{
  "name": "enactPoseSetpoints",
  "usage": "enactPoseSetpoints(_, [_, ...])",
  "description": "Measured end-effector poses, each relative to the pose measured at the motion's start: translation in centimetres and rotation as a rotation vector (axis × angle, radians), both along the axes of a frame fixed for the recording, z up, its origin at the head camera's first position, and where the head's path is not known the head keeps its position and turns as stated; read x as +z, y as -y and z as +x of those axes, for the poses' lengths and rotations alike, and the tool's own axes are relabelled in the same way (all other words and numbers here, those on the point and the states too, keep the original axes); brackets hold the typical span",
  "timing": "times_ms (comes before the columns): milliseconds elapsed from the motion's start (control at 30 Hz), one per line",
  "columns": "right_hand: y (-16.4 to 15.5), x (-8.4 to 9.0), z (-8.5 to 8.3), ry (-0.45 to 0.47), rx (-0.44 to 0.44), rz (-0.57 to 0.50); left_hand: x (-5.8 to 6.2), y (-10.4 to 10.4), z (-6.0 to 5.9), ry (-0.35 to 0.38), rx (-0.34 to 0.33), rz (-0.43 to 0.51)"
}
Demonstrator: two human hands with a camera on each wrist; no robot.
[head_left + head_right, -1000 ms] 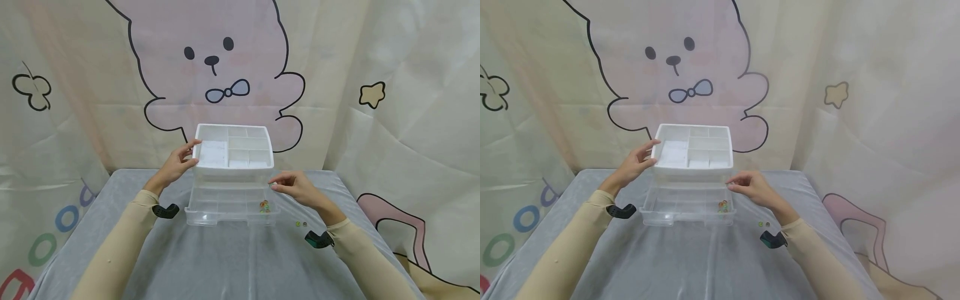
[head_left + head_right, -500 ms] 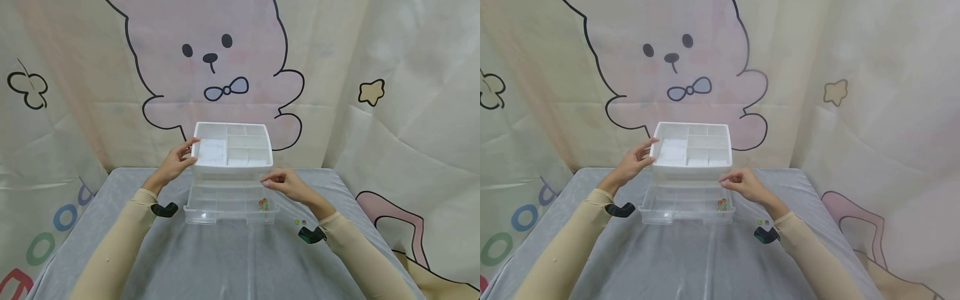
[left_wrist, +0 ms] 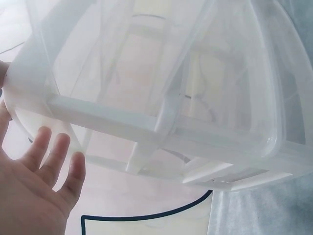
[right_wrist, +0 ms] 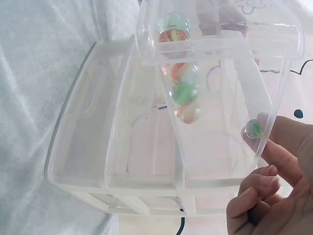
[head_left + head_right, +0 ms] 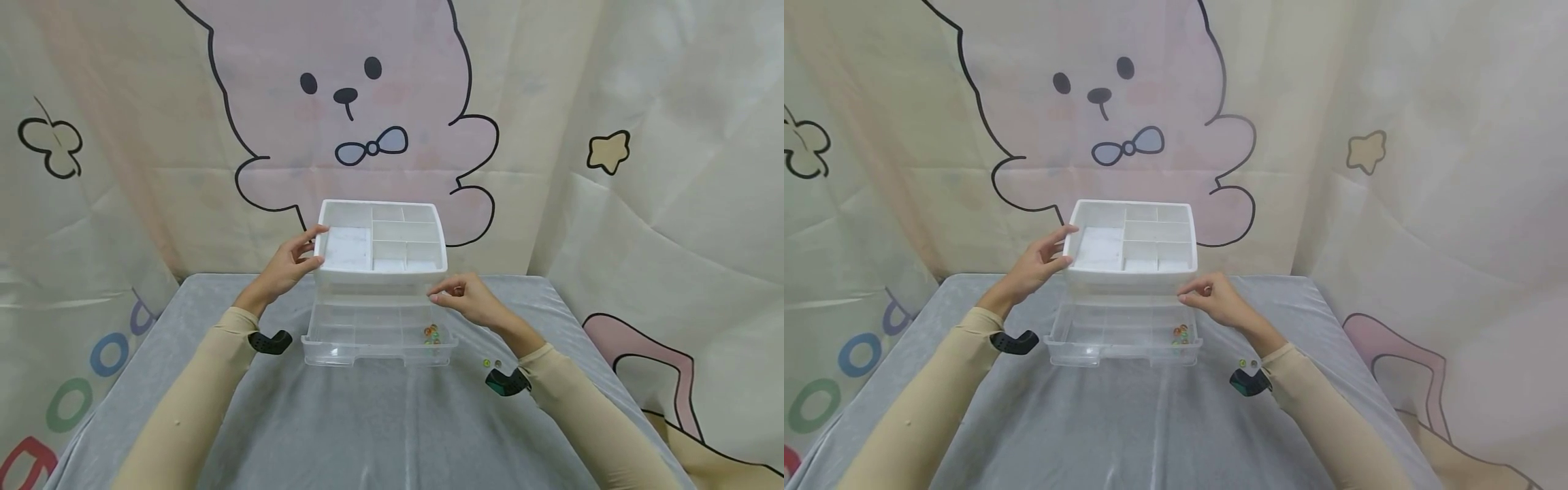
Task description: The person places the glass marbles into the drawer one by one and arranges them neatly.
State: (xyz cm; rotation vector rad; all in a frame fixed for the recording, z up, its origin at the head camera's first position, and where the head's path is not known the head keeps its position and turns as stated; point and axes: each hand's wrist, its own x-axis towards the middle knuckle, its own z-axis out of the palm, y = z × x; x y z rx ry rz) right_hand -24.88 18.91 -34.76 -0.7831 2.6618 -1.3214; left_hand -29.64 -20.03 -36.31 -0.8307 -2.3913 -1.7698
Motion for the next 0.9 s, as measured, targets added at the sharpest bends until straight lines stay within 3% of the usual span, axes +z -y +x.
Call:
enactPoseSetpoints(633, [0.2,0.55,0.09,-0.005,0.013,0.079,0.02,-0.04,0.04,0.001,-0.005,0.011])
enactPoseSetpoints(900, [-0.22,0.6,0.57,0.019,0.029,0.044,-0.03,-0.15,0.05,-0.003,-0.006,0.008])
